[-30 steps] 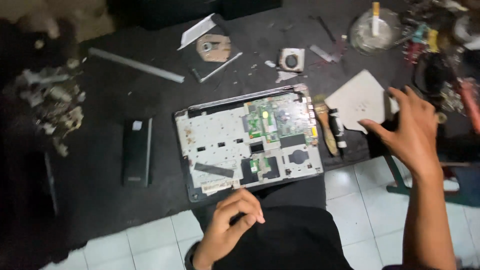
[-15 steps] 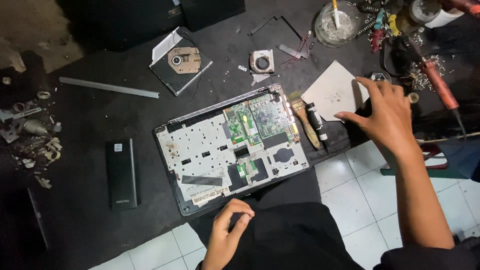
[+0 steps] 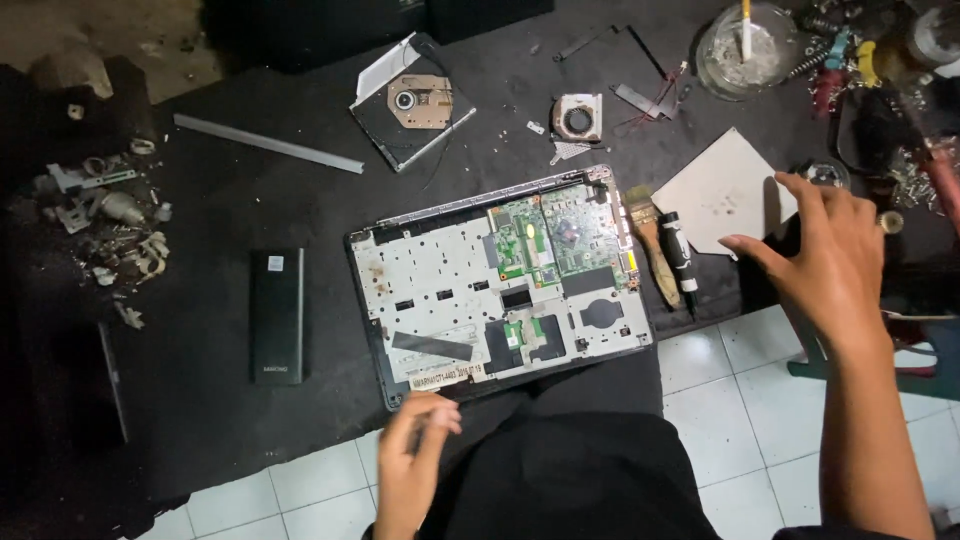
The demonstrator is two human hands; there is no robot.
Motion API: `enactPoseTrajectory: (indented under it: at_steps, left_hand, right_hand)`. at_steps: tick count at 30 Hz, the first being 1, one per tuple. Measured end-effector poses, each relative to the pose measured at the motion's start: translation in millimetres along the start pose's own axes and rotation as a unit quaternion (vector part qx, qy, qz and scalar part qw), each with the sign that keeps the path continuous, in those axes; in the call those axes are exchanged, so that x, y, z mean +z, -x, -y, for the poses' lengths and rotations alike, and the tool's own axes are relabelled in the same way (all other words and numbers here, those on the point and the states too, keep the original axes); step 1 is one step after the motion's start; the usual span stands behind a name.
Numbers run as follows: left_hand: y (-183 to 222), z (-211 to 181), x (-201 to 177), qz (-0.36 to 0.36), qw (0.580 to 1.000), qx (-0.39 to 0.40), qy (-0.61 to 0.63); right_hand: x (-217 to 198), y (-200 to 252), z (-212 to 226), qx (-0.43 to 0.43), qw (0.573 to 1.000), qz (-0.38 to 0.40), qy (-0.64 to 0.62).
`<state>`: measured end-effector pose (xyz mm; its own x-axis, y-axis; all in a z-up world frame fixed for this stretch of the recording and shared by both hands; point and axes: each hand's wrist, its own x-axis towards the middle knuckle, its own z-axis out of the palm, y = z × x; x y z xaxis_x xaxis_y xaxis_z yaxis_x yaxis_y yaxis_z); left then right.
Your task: The person is disassembling a laptop, specifically removing screws from the motherboard and extracting the cooling fan.
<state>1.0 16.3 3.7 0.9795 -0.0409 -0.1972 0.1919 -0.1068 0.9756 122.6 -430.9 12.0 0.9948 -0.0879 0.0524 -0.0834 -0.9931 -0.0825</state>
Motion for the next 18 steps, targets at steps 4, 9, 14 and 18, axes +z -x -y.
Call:
enactPoseTrajectory:
  at_steps: [4,9,14,18]
  left_hand:
    - [-10.5,-8.7,-14.6,-0.098,0.962,0.113,-0.23]
    - [-28.4,-16.4,-11.2,-0.015,0.945,0.065,-0.321]
    - [-34.8,-1.1,1.5,0.032,0.878,0.091,-0.468]
    - [-35.3,6.8,2.4,0.02,0.887,0.089,-0.452]
  right_hand:
    - [-3.0,1.0,3.2,-0.011,1.0,-0.008,0.005]
    - [-9.4,1.9,10.8,-0.008,1.0,-0.006,-0.015]
    - [-16.0,1.8,20.9,-0.008,0.999,-0.007,-0.043]
    - [-12.3,-10.2,24.3,-0.076,0.995,-0.04,-0.053]
